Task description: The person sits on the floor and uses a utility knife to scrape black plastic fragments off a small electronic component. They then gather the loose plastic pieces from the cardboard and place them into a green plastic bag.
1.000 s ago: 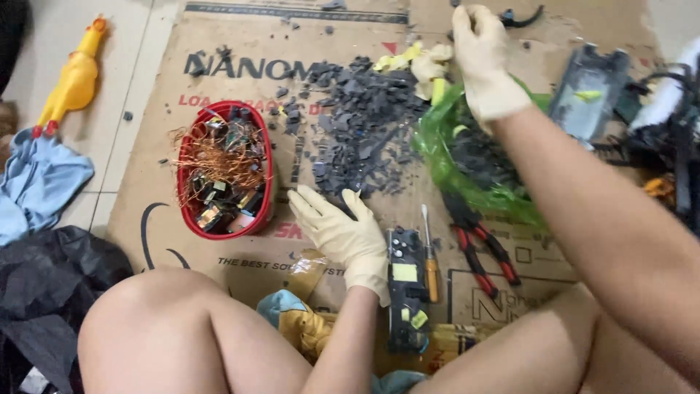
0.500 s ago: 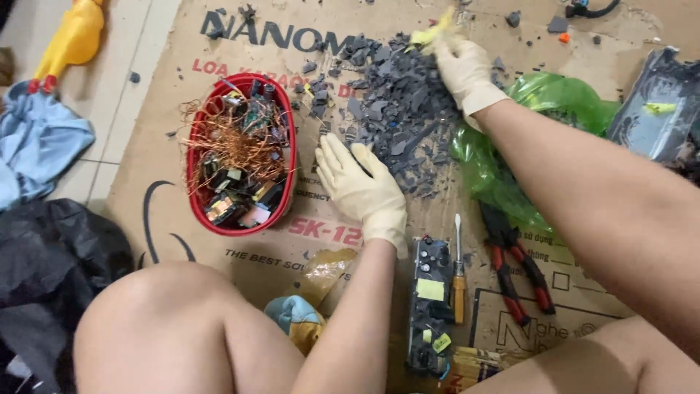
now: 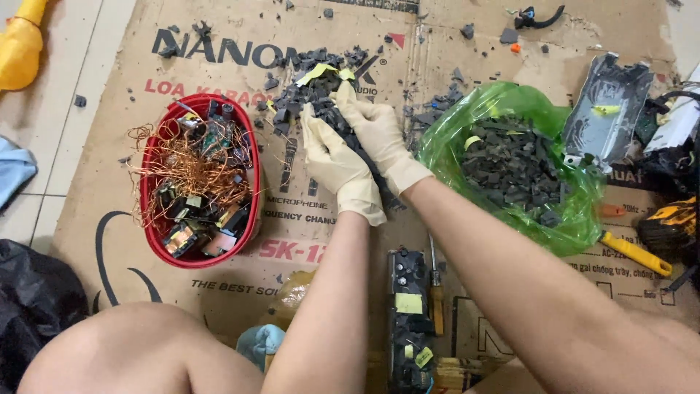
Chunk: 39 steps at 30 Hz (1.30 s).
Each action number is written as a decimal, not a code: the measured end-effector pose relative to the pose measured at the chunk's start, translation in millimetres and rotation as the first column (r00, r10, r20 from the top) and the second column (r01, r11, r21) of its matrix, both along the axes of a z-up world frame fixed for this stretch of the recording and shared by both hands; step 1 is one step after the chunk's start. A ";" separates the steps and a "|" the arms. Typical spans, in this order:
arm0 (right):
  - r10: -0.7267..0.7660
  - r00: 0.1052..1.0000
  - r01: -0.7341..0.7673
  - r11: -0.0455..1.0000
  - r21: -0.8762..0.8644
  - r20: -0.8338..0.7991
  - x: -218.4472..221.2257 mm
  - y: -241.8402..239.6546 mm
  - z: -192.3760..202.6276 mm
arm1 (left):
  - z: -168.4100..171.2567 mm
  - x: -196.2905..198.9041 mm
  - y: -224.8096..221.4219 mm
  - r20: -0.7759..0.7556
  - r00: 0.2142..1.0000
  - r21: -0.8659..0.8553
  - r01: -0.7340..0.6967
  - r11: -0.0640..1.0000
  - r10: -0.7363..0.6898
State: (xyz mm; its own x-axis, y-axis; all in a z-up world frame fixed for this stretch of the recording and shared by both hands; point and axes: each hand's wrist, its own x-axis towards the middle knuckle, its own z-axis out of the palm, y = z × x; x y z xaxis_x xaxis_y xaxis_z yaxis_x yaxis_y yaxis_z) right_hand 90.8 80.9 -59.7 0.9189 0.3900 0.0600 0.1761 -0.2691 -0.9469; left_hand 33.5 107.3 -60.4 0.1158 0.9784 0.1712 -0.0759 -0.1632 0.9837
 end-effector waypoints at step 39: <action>-0.295 0.648 0.747 0.426 0.510 -0.703 15.1 -239.4 64.9 | 79.9 57.3 -204.6 0.211 0.763 -0.365 0.641 0.675 -0.611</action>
